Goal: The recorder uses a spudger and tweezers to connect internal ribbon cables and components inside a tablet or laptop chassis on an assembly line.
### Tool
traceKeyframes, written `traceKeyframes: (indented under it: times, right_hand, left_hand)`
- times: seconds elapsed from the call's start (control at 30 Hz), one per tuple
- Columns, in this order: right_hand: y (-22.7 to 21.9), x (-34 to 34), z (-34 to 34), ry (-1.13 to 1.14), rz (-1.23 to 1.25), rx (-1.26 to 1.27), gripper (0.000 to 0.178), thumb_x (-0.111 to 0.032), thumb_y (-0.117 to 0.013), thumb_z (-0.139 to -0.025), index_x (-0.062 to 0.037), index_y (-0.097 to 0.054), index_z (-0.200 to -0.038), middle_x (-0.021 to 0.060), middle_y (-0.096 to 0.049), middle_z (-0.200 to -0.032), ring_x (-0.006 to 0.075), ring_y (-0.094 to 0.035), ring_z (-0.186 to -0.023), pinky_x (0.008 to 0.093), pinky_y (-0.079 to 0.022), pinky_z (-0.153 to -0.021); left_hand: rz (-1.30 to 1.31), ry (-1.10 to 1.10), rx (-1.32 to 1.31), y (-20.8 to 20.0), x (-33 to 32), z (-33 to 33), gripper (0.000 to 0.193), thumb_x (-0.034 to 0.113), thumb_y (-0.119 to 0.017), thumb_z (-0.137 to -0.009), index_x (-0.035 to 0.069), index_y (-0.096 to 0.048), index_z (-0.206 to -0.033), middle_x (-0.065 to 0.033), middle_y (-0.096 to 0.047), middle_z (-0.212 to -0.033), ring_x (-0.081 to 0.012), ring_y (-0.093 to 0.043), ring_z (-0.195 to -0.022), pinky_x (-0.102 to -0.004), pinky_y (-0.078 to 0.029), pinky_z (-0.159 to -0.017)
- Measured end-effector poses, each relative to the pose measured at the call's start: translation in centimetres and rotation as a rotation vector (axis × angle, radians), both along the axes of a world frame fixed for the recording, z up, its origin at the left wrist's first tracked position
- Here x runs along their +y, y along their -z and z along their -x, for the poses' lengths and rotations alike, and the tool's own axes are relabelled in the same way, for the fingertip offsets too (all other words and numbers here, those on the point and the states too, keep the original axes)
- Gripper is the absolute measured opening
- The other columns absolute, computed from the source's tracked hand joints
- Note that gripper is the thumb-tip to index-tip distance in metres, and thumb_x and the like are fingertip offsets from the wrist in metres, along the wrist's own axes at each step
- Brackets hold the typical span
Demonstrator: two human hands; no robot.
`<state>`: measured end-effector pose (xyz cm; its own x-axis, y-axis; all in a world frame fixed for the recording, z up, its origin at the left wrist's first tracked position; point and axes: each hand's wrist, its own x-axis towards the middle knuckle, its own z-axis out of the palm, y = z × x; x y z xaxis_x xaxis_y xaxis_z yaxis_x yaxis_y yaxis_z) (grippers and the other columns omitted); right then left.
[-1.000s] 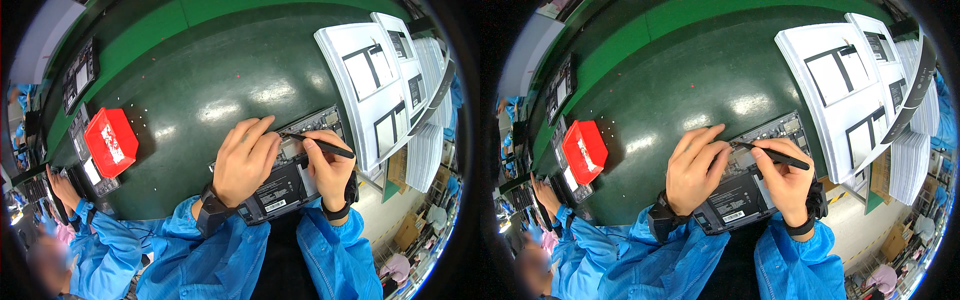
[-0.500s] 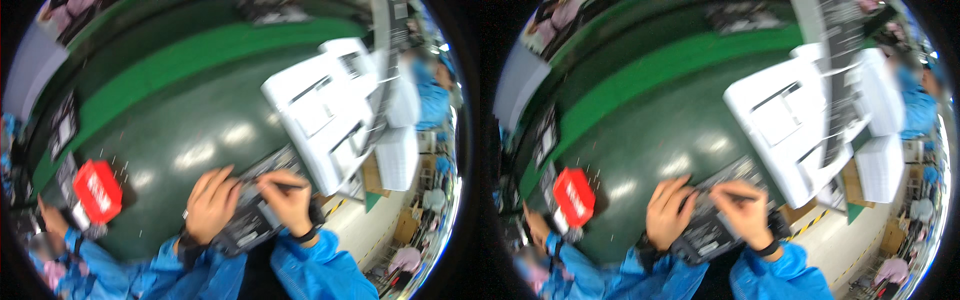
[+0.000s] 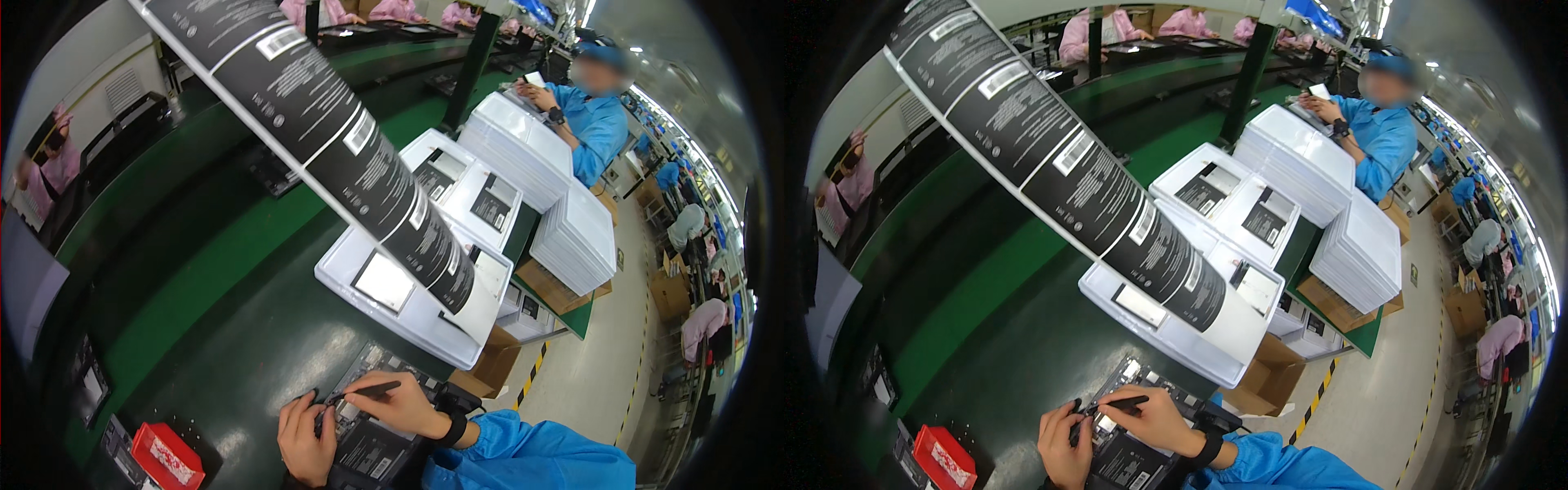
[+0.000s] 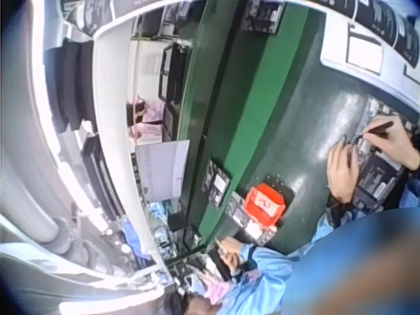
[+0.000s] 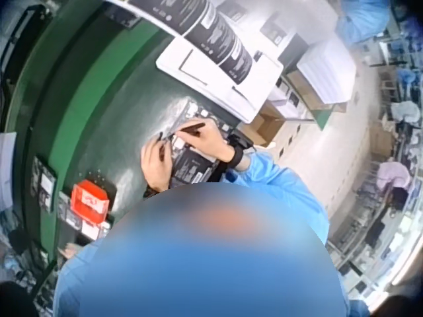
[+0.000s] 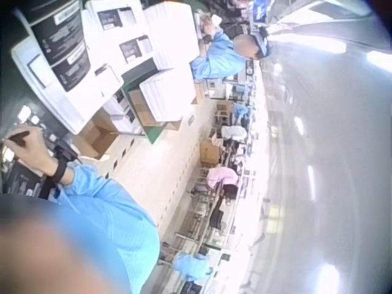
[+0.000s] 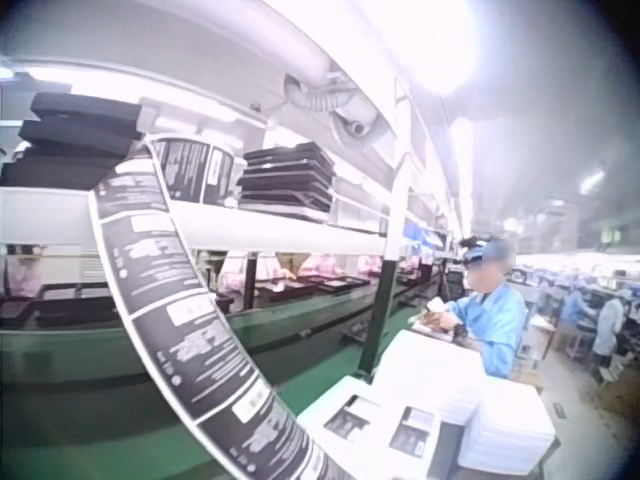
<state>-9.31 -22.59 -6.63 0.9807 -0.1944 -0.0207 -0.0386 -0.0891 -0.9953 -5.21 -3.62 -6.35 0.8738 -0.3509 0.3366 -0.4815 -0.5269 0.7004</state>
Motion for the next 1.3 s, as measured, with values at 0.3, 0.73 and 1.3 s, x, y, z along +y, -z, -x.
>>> traceKeyframes:
  times: [0.3, 0.73, 1.3]
  right_hand:
    - [-2.2, -0.2, -1.0, 0.062, 0.092, 0.015, 0.014, 0.002, -0.075, -0.090, 0.0053, -0.075, -0.104, 0.0087, -0.072, -0.097, 0.0090, -0.067, -0.079, 0.0201, -0.051, -0.066]
    - [-0.8, 1.2, -0.7, 0.042, 0.026, 0.115, 0.015, 0.002, -0.076, -0.090, 0.0060, -0.075, -0.104, 0.0081, -0.072, -0.096, 0.0048, -0.064, -0.075, 0.0165, -0.048, -0.060]
    - [-0.9, 0.8, -1.3, 0.032, 0.032, 0.125, 0.015, 0.003, -0.075, -0.091, 0.0070, -0.074, -0.106, 0.0092, -0.072, -0.098, 0.0068, -0.066, -0.079, 0.0174, -0.051, -0.064]
  left_hand:
    - [0.021, -0.012, -0.042, 0.0, -1.1, -1.2, 0.018, -0.001, -0.081, -0.077, -0.001, -0.073, -0.093, -0.0165, -0.073, -0.112, -0.0334, -0.069, -0.100, -0.0391, -0.057, -0.084]
    - [-0.001, -0.056, -0.016, 1.4, 0.2, -0.2, 0.019, 0.000, -0.084, -0.074, -0.001, -0.073, -0.090, -0.0152, -0.074, -0.111, -0.0338, -0.069, -0.098, -0.0389, -0.058, -0.081]
    - [-0.031, -0.181, 0.389, 0.0, -0.4, -1.2, 0.014, 0.007, -0.080, -0.081, 0.003, -0.072, -0.091, -0.0090, -0.073, -0.088, -0.0246, -0.066, -0.079, -0.0352, -0.053, -0.071]
